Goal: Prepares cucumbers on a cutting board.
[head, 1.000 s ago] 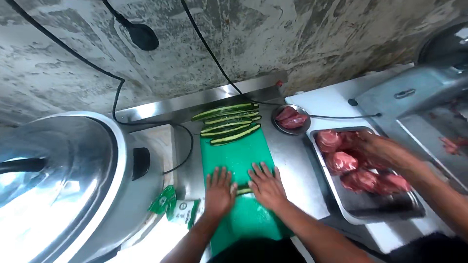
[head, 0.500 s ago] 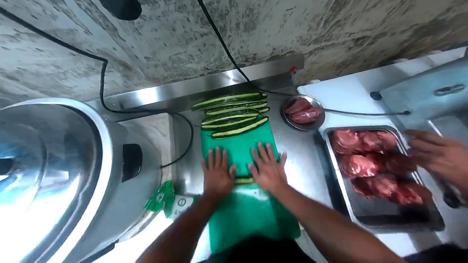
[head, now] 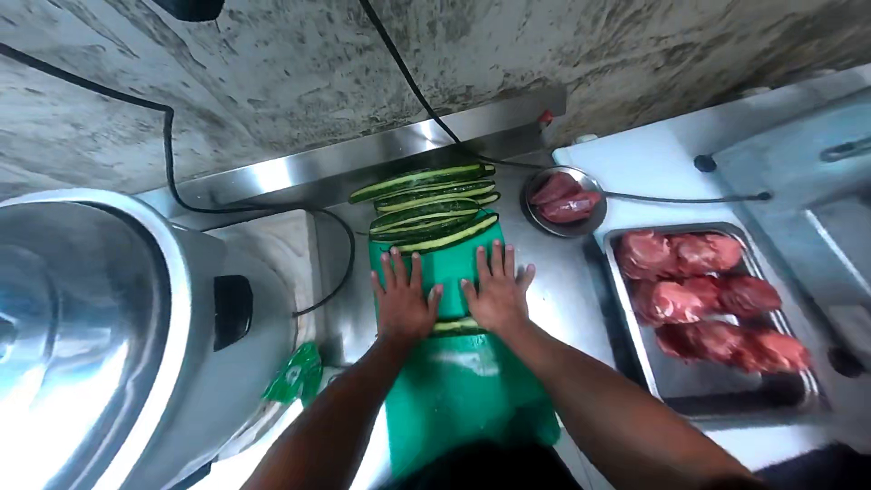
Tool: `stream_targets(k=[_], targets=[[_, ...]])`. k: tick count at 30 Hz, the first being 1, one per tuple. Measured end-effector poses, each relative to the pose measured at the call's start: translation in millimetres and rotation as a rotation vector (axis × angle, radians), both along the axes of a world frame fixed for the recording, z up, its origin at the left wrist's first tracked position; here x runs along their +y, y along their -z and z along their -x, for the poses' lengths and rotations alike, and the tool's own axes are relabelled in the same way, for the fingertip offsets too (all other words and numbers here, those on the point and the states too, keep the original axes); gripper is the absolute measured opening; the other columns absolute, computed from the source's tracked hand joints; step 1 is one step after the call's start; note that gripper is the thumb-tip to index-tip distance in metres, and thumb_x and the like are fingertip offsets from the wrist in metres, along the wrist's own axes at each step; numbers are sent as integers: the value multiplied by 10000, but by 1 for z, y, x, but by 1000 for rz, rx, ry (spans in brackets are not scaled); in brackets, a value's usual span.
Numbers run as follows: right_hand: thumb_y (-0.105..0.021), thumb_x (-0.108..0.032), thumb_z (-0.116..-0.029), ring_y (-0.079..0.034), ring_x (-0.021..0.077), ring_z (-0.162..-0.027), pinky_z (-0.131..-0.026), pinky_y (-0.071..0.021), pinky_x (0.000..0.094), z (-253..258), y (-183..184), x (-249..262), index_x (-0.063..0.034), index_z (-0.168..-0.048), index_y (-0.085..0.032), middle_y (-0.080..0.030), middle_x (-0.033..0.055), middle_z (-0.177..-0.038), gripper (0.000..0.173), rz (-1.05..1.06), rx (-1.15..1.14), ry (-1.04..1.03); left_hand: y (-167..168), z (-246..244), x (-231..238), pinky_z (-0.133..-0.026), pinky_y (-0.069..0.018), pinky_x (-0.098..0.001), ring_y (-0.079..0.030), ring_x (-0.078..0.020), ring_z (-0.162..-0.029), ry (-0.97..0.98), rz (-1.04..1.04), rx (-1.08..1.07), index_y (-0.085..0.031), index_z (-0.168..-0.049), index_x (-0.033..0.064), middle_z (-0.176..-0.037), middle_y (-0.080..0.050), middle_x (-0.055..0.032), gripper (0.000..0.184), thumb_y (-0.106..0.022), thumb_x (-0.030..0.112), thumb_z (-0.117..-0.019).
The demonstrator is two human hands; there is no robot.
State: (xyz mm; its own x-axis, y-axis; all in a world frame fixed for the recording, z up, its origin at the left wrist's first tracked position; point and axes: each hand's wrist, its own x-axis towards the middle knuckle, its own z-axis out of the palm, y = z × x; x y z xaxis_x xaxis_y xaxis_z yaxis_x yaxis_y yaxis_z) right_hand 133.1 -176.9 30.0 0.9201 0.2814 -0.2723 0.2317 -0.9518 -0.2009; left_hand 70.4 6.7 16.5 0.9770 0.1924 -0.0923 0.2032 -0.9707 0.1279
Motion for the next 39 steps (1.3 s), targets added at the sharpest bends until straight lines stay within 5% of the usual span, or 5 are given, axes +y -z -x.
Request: stream_targets(k=[7,15,21,28,39], targets=[[-266,-650,-1000,-301,340,-1540,-1105,-194,812,115,11,-46,-258,-1527,-503,-416,-53,-1628,698,-60,-174,-227,5,122,-26,-1208,-244,-634,-333,-388,-1510,174,136,-91,-444,-1546,68,-1615,-394,-179,917,-207,744,-972],[-282,-594,-1022,28,315,-1600,-1176,-15,762,-3,1,1,-246,-1656,-197,-44,44,-1743,727,1,-126,-54,-3,-8,-4,-1218,-70,-706,-18,-428,-1578,-3,-25,-59,-230,-1642,149,-1713,-66,-204,846,-194,695,-997],[-268,-649,-1002,-316,331,-1534,-1099,-201,813,113,12,-46,-267,-1512,-521,-438,-65,-1613,686,-61,-184,-267,5,128,-32,-1199,-244,-654,-321,-403,-1513,142,133,-82,-451,-1547,100,-1622,-377,-189,908,-198,751,-967],[-277,-595,-1024,-11,318,-1600,-1165,-21,777,-6,0,3,-243,-1646,-244,-105,32,-1738,716,-34,-150,-46,-3,-14,-4,-1214,-88,-709,-43,-422,-1578,6,-22,-106,-271,-1630,147,-1710,-96,-201,836,-207,689,-997],[-227,-633,-1034,-204,350,-1571,-1131,-114,815,49,5,-15,-237,-1583,-415,-317,4,-1680,702,-63,-155,-148,-3,37,-15,-1191,-145,-727,-194,-452,-1548,52,18,-3,-373,-1592,120,-1672,-253,-205,863,-171,711,-997]])
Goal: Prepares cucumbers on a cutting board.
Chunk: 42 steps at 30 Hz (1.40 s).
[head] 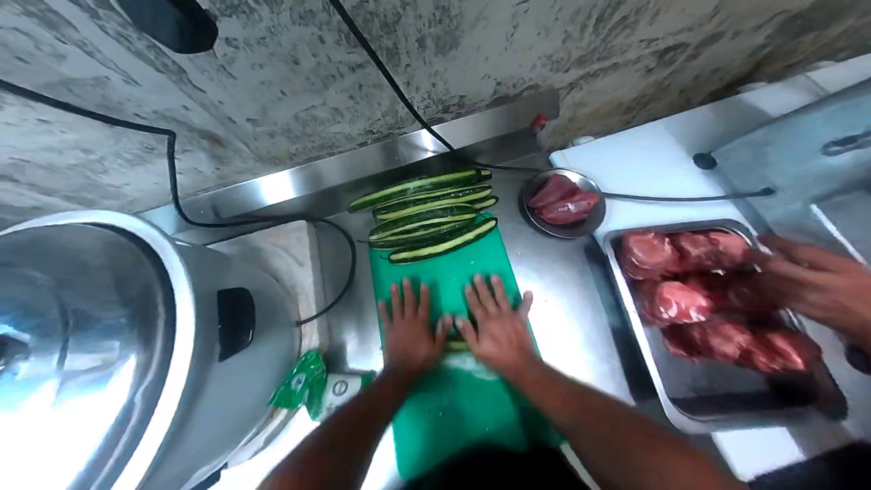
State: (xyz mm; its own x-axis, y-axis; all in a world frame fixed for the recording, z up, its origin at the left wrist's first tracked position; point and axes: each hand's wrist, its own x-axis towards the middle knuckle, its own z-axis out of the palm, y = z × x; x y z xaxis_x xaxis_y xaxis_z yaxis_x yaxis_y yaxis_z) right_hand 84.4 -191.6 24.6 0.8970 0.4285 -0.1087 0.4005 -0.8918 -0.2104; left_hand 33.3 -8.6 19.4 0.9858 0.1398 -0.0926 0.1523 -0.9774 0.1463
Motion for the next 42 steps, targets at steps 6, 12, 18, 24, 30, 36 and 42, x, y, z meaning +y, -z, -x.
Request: stream_targets(k=[6,12,18,24,30,36,42], targets=[[-213,-623,-1029,-68,322,-1598,-1160,-66,800,21,-3,-7,-220,-1634,-291,-158,15,-1729,731,27,22,-1,0,29,-5,-1220,-148,-691,-159,-425,-1564,27,3,-32,-310,-1618,123,-1694,-194,-189,841,-162,682,-1007],[-220,-638,-1025,-329,323,-1530,-1104,-205,810,58,5,-20,-242,-1527,-505,-443,-47,-1611,700,10,-54,-75,8,73,-12,-1197,-237,-667,-333,-415,-1506,95,31,-103,-435,-1547,48,-1607,-393,-208,883,-194,696,-998],[-230,-596,-1033,4,315,-1601,-1168,-25,779,-40,-8,16,-241,-1653,-209,-78,31,-1741,715,39,24,98,-2,-33,6,-1212,-51,-719,-15,-433,-1577,-54,-40,15,-219,-1647,172,-1720,-54,-178,836,-152,695,-998],[-247,-632,-1009,-376,322,-1506,-1092,-214,808,78,12,-32,-243,-1473,-566,-501,-54,-1568,685,-28,-112,-96,8,96,-20,-1191,-230,-675,-352,-399,-1499,116,75,-92,-465,-1529,56,-1599,-412,-195,908,-185,724,-980],[-237,-600,-1031,-9,313,-1601,-1166,-11,775,-43,-5,15,-235,-1652,-217,-95,33,-1739,721,40,62,112,-1,-41,7,-1212,-40,-716,7,-439,-1575,-67,-21,-8,-222,-1645,163,-1716,-38,-199,843,-171,697,-995],[-262,-617,-1018,-308,323,-1539,-1118,-177,809,72,10,-27,-240,-1508,-527,-437,-40,-1616,673,-31,-76,-97,9,87,-14,-1199,-239,-665,-327,-395,-1513,114,76,-117,-456,-1544,100,-1618,-390,-173,859,-182,703,-997],[-198,-599,-1044,-192,310,-1579,-1150,-92,798,-5,4,4,-245,-1584,-412,-315,-31,-1680,680,1,-3,-2,0,-9,5,-1210,-120,-706,-152,-415,-1567,10,-9,19,-350,-1605,148,-1694,-206,-176,838,-156,698,-1003]])
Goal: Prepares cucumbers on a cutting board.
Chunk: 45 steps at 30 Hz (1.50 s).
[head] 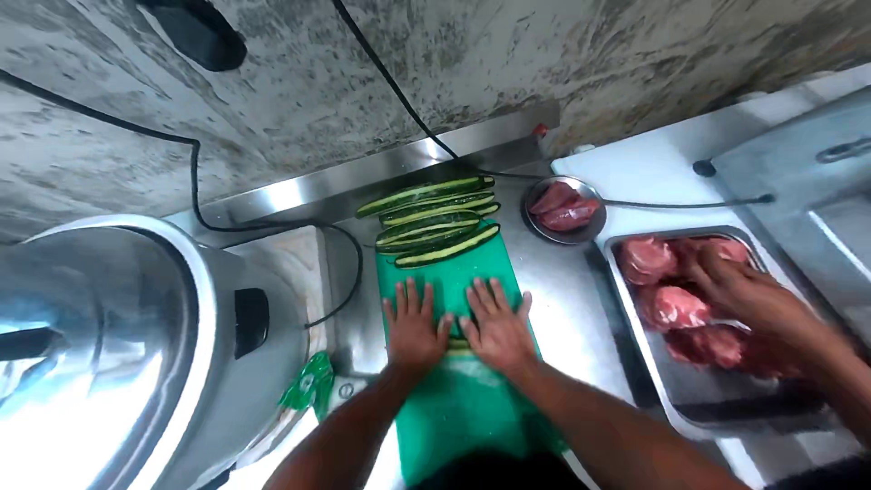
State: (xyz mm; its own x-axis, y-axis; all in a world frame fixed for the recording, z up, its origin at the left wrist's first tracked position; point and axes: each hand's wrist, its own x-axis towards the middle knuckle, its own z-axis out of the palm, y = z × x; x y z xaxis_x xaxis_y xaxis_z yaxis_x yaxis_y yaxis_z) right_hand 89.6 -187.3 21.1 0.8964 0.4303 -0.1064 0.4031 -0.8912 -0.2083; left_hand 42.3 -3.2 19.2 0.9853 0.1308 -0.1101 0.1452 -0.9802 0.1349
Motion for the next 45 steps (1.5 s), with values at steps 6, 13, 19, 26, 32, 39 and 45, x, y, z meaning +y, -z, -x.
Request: stream_targets(k=[6,13,19,26,32,39,45], targets=[[-180,-630,-1022,-89,321,-1596,-1173,-39,781,-10,-13,3,-264,-1633,-287,-198,-4,-1720,720,12,0,38,-2,-9,2,-1223,-161,-678,-171,-407,-1565,19,-17,-86,-372,-1600,201,-1695,-226,-146,801,-159,688,-1000],[-312,-644,-1015,-247,253,-1566,-1229,-145,674,86,5,-44,-299,-1495,-538,-388,-54,-1643,633,-221,15,-102,11,110,-13,-940,-536,-511,-639,-258,-1205,269,57,-239,-676,-1303,227,-1334,-668,-34,487,-491,539,-978],[-566,-372,-992,-337,288,-1525,-1239,-330,497,86,-28,-64,-20,-1487,-506,-392,183,-1613,610,-913,75,313,-16,109,-9,-940,-579,-467,-700,-260,-1102,182,319,-160,-663,-1312,97,-1188,-724,-97,499,-551,471,-1001],[-677,-364,-955,-554,257,-1356,-1092,-521,420,82,-72,-47,10,-1603,-179,-463,151,-1560,899,-1368,583,196,-94,68,-28,-807,-625,-332,-717,-138,-907,-24,1369,-154,-569,-1308,7,-1063,-728,-63,514,-775,218,-887],[-752,-138,-898,-703,191,-1066,-956,-592,404,93,-84,-10,31,-1372,-496,-711,96,-1185,565,-1498,930,-67,-153,26,-43,-780,-611,-344,-701,-176,-854,100,1633,-196,-556,-1238,-63,-962,-710,-91,463,-777,109,-869],[-789,-233,-842,-687,148,-795,-732,-597,375,87,-73,-21,-73,-1181,-636,-705,50,-920,405,-993,801,143,-156,17,-27,-722,-598,-355,-693,-209,-774,-59,1730,-452,-608,-990,-6,-865,-699,-137,165,-731,43,-890],[-701,-345,-873,-668,236,-1121,-968,-553,462,75,-69,-43,-141,-1247,-673,-705,69,-1181,427,-319,397,159,-101,49,0,-736,-631,-348,-736,-184,-798,-355,1275,-420,-692,-1017,24,-888,-754,-71,108,-690,90,-932]])
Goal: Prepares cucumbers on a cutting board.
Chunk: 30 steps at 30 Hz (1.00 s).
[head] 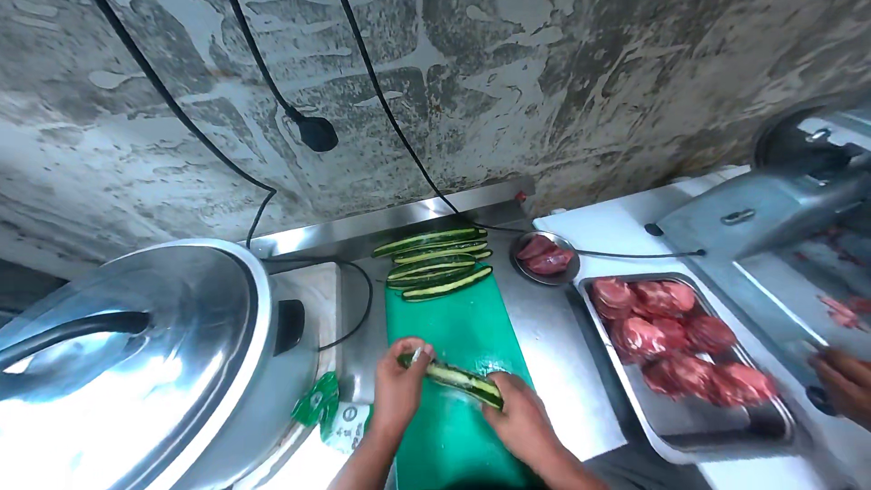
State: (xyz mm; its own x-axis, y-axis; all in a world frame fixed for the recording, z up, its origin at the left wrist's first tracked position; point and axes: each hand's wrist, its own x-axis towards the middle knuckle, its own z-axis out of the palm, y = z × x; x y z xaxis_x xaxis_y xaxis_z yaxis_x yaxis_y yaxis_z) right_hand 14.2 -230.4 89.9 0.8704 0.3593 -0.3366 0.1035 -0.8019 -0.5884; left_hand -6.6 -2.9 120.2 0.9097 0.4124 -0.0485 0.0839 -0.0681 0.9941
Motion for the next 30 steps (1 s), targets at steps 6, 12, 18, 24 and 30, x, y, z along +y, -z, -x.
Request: stream_targets(k=[6,12,18,24,30], targets=[[-669,-352,-878,-332,261,-1528,-1191,-275,630,10,44,-10,-203,-1204,-702,-505,-65,-1558,361,221,-299,-321,76,58,7,-848,-595,-400,-707,-176,-909,192,-777,228,-772,-966,118,-941,-743,-31,329,-593,393,-990],[-312,-764,-954,-127,284,-1593,-1216,-84,712,1,54,2,-303,-1537,-466,-272,-68,-1694,759,238,-223,-310,108,59,0,-1130,-375,-609,-462,-356,-1415,217,-1163,224,-716,-1232,236,-1470,-565,-96,513,-342,524,-1030],[-141,-764,-971,42,311,-1599,-1182,34,749,-68,40,40,-312,-1646,-217,-65,-20,-1742,816,434,-54,-140,89,-12,16,-1168,-209,-731,-309,-422,-1510,178,-1264,409,-641,-1378,199,-1601,-425,-129,601,-318,569,-1032],[-219,-690,-998,-207,355,-1569,-1177,-143,754,3,67,8,-317,-1538,-478,-324,-7,-1677,707,368,-377,-202,111,52,-5,-1177,-316,-626,-372,-384,-1488,310,-1227,249,-632,-1393,227,-1580,-466,-106,660,-272,632,-1016],[-190,-686,-1009,-114,341,-1590,-1192,-69,750,-39,55,24,-324,-1602,-358,-229,-6,-1711,715,408,-271,-189,104,13,5,-1179,-180,-731,-245,-433,-1537,302,-1258,352,-484,-1540,233,-1654,-337,-138,748,-201,678,-1009]])
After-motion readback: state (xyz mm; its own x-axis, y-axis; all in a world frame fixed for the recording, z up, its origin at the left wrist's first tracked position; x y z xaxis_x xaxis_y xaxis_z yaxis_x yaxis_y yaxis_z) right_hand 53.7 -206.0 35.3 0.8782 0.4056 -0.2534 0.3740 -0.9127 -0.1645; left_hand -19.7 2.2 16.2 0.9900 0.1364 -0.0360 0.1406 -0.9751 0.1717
